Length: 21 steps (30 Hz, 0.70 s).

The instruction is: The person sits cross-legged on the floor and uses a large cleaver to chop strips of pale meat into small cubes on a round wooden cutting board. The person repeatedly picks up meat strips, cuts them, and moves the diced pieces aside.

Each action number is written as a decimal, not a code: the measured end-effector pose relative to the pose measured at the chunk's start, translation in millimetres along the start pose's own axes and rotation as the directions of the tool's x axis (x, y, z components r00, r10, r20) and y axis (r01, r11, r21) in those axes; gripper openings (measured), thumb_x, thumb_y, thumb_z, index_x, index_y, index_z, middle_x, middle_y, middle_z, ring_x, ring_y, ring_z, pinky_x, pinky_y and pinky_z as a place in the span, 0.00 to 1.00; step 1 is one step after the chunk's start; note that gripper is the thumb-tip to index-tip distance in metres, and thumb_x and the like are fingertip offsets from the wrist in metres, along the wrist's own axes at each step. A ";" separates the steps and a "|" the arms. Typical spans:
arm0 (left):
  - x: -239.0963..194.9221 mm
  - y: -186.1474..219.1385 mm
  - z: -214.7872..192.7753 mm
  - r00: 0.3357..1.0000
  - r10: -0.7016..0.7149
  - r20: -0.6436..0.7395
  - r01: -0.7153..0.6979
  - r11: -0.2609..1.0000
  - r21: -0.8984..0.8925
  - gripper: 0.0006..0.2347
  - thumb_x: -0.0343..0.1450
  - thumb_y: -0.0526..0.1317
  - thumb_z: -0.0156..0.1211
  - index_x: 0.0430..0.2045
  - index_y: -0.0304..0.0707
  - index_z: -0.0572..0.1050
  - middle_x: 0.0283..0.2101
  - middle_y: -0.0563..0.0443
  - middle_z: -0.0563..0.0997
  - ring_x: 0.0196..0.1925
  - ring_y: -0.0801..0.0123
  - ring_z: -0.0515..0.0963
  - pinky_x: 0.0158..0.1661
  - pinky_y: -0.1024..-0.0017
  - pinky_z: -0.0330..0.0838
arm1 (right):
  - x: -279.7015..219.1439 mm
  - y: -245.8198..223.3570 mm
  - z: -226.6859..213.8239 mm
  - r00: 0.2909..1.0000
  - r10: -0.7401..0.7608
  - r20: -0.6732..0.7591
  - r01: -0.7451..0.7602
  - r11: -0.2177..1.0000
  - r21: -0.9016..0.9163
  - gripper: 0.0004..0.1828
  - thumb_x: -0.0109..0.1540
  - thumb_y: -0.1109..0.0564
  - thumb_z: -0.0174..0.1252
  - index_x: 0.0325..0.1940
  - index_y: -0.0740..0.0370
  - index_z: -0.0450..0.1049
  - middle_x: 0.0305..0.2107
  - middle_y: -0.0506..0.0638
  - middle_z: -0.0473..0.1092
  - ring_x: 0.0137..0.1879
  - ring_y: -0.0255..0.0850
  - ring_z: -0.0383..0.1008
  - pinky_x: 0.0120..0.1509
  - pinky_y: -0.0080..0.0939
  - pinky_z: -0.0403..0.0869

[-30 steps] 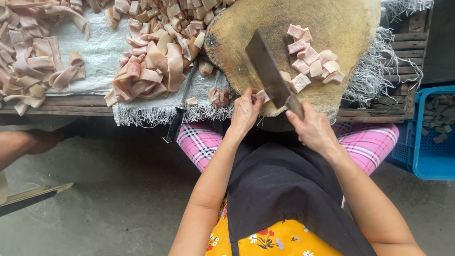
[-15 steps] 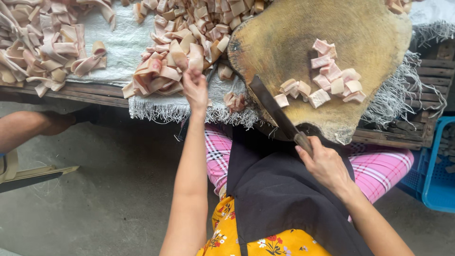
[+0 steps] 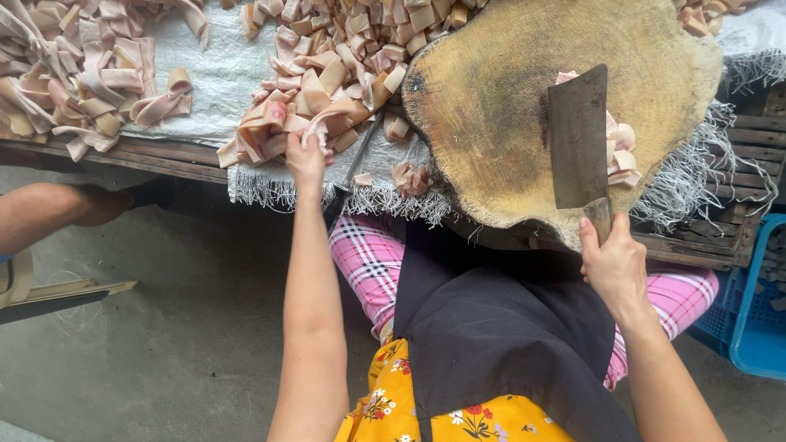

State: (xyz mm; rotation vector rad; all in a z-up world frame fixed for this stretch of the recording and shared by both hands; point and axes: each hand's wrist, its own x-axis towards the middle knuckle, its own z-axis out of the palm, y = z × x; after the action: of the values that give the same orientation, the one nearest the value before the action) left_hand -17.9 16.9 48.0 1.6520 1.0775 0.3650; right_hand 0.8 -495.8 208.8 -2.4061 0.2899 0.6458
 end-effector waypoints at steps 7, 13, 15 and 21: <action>-121.5 136.9 -31.6 0.764 0.106 0.637 -0.043 0.993 -0.113 0.13 0.78 0.43 0.53 0.48 0.32 0.76 0.31 0.55 0.82 0.21 0.81 0.75 0.20 0.82 0.68 | 21.0 23.3 4.9 0.994 -0.088 0.067 0.073 0.978 0.196 0.26 0.67 0.46 0.55 0.57 0.70 0.60 0.20 0.57 0.74 0.25 0.44 0.79 0.29 0.43 0.78; -169.4 125.2 62.5 0.478 0.005 0.878 0.264 0.953 -0.149 0.14 0.78 0.42 0.57 0.50 0.27 0.75 0.30 0.53 0.78 0.23 0.79 0.77 0.22 0.80 0.71 | 17.6 7.0 -0.3 0.994 -0.016 0.105 0.003 0.992 0.123 0.24 0.68 0.49 0.55 0.56 0.71 0.60 0.20 0.59 0.73 0.21 0.48 0.75 0.24 0.48 0.75; -176.4 97.3 105.3 0.524 -0.008 0.852 0.160 0.983 -0.089 0.14 0.76 0.42 0.57 0.50 0.29 0.73 0.32 0.52 0.79 0.23 0.77 0.80 0.22 0.78 0.75 | 10.2 0.5 -0.3 0.996 -0.002 0.092 -0.009 0.993 0.115 0.23 0.68 0.48 0.55 0.56 0.70 0.62 0.19 0.60 0.72 0.20 0.47 0.74 0.23 0.48 0.74; -182.5 47.1 114.4 0.711 0.064 0.700 -0.113 0.993 0.025 0.14 0.75 0.40 0.57 0.48 0.25 0.71 0.36 0.44 0.84 0.30 0.69 0.87 0.26 0.74 0.83 | -6.7 -6.1 -5.9 0.960 -0.269 -0.083 0.276 0.956 0.100 0.21 0.69 0.47 0.56 0.57 0.66 0.66 0.21 0.61 0.74 0.24 0.47 0.76 0.26 0.46 0.74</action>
State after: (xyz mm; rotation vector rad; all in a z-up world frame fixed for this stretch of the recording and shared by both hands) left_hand -15.1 -198.0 96.9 1.6876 0.4286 -0.2492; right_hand -0.6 -494.5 219.5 -2.3074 0.0183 0.4109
